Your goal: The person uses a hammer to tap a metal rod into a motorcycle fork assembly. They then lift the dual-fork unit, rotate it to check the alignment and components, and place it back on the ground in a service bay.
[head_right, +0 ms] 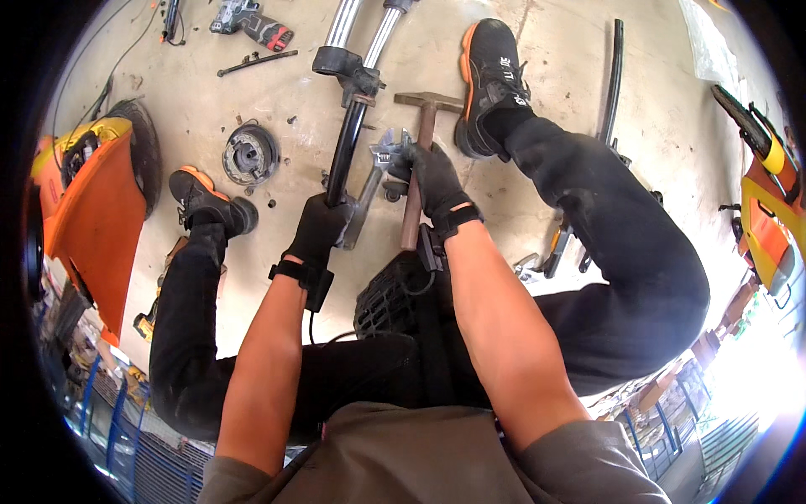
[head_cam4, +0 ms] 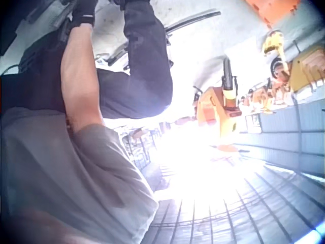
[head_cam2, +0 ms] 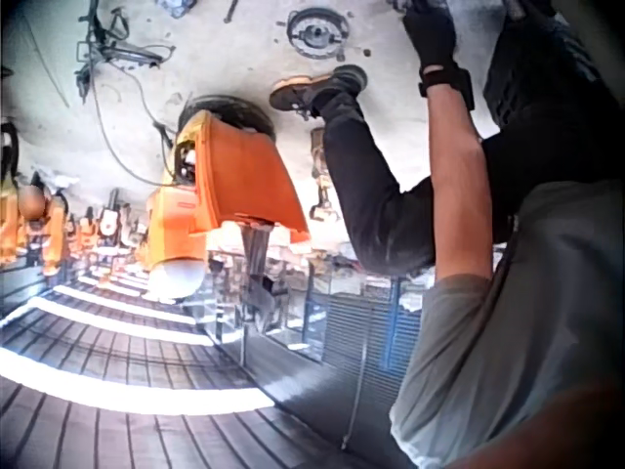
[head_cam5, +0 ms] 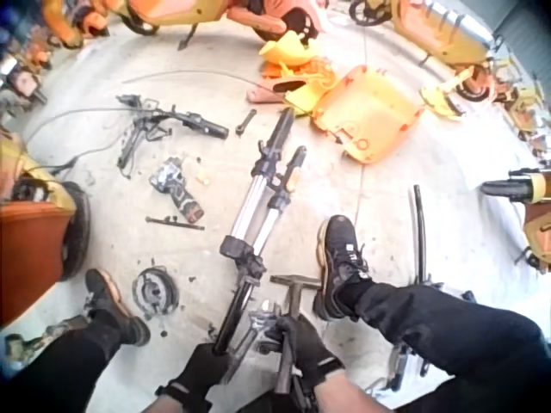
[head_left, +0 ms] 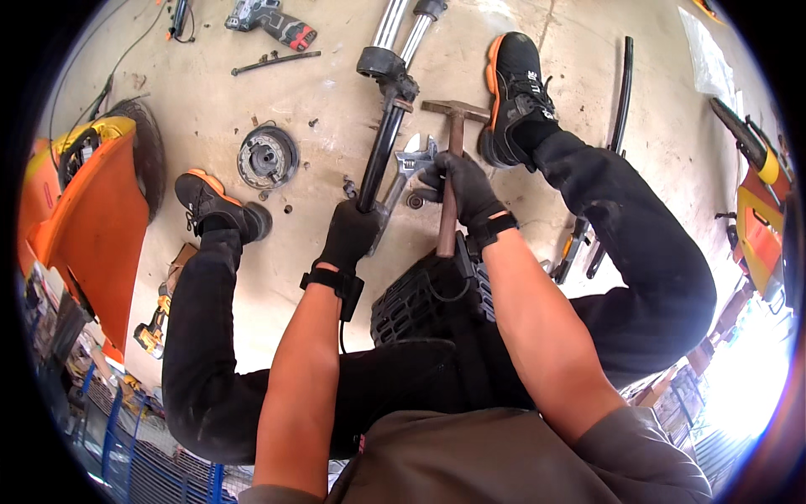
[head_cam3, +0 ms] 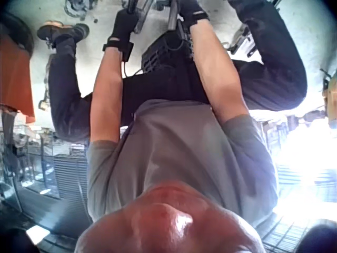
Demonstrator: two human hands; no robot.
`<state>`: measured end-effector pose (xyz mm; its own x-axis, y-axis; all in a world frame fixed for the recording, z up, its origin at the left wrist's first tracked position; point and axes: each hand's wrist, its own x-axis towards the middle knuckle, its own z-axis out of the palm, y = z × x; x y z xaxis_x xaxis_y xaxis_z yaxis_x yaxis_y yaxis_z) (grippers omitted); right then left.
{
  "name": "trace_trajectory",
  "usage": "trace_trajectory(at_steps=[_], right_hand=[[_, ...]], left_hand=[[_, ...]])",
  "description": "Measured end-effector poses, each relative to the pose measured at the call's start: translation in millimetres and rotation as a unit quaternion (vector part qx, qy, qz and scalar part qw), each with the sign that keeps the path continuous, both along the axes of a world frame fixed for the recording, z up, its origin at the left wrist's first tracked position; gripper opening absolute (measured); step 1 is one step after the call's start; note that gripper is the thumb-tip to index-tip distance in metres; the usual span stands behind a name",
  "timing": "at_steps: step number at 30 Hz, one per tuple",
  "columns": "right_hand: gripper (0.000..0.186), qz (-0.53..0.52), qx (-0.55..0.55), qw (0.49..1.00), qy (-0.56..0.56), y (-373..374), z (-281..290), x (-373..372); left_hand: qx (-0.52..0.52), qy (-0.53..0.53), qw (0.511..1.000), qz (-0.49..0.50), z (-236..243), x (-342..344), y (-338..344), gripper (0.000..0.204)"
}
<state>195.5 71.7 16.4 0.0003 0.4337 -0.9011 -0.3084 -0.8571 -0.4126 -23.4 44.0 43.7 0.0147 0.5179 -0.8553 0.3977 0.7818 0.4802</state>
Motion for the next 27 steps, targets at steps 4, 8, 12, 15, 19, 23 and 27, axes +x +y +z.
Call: trace_trajectory(at_steps=[4, 8, 12, 15, 19, 23, 27], right_hand=[[0.024, -0.124, 0.048, 0.987, 0.088, 19, 83, 2], [0.036, -0.186, 0.096, 0.977, 0.041, 0, 146, -20], [0.040, -0.147, 0.048, 0.986, 0.060, -19, 157, -23], [0.040, -0.127, 0.126, 0.983, 0.048, -20, 155, -17], [0.039, -0.102, 0.114, 0.988, -0.032, -10, 148, -23], [0.032, -0.038, 0.071, 0.997, 0.014, -19, 129, -29], [0.040, -0.145, 0.174, 0.974, -0.002, -9, 157, -9]], left_hand=[[0.050, 0.039, 0.998, -0.024, -15, 0, -6, 0.030], [0.072, 0.053, 0.995, -0.054, -29, 2, -14, 0.033], [0.058, 0.031, 0.998, -0.020, -34, 4, -18, 0.029], [0.041, 0.021, 0.999, -0.018, -29, 9, -16, 0.019], [0.044, 0.011, 0.999, -0.017, -30, 12, -13, 0.020], [0.152, 0.016, 0.985, -0.078, -78, -27, -43, 0.021], [0.041, 0.019, 0.998, -0.034, -25, 14, -16, 0.022]])
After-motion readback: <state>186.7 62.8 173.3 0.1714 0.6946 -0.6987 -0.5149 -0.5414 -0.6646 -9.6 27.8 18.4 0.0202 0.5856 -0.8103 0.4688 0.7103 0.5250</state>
